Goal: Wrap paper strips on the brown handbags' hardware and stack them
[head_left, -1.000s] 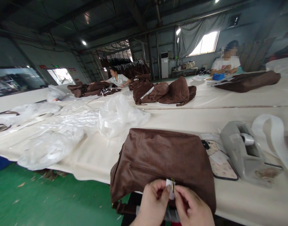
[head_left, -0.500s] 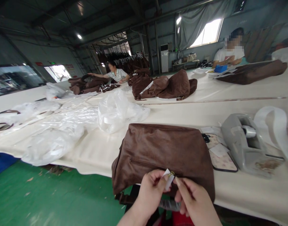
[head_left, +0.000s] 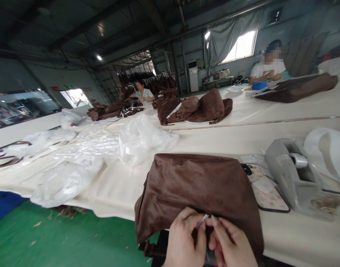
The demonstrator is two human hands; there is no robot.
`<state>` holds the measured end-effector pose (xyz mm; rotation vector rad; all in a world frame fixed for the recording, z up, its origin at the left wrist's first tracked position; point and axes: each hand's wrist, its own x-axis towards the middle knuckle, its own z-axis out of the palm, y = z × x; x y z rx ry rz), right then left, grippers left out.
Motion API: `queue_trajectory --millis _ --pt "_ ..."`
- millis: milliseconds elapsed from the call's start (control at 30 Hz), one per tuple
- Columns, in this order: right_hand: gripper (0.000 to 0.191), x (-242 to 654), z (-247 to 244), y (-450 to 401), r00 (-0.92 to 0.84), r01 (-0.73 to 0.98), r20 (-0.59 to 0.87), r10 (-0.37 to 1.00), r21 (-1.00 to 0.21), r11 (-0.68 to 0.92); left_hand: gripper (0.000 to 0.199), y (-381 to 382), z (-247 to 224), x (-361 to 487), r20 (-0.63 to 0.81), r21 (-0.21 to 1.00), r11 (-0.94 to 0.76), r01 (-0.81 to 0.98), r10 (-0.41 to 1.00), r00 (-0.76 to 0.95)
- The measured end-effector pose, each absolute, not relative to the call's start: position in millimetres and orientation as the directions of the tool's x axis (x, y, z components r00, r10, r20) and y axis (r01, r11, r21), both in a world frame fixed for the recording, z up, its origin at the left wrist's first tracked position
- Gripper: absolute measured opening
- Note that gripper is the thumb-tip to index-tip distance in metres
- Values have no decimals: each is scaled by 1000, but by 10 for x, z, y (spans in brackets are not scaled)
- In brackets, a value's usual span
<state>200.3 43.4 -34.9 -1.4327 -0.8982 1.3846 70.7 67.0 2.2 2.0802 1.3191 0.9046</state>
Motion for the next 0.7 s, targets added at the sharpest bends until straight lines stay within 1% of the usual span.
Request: queue_trajectory --millis 100,200,267,367,433,500,600,667,700 --pt "60 2073 -424 423 81 -105 -305 949 -949 -296 21 695 18 704 251 694 -413 589 907 340" --pt "61 2125 -475 407 101 -99 -290 952 -955 -281 24 729 18 698 206 705 -366 608 926 318" --pt "62 2130 -477 397 97 -58 -290 952 -957 -285 27 750 20 688 154 747 -298 594 947 281" --pt "59 2079 -430 404 12 -1 -328 945 -945 -328 24 774 22 661 26 844 -150 516 970 240" --pt "57 2019 -386 425 -19 -24 -346 938 -938 -346 23 790 29 641 -47 884 -63 463 974 222" --pt "56 1959 -357 451 6 -73 -344 939 -937 -342 23 805 45 626 -85 894 -19 448 974 210" --pt "55 1898 -363 482 65 -130 -347 936 -933 -337 22 806 75 629 -84 864 -40 502 971 223" --pt "54 1874 -390 494 99 -160 -341 935 -933 -324 22 776 73 646 -9 800 -122 588 977 215" --pt "54 1866 -406 498 113 -174 -335 936 -934 -313 23 752 58 655 70 742 -194 642 974 214"
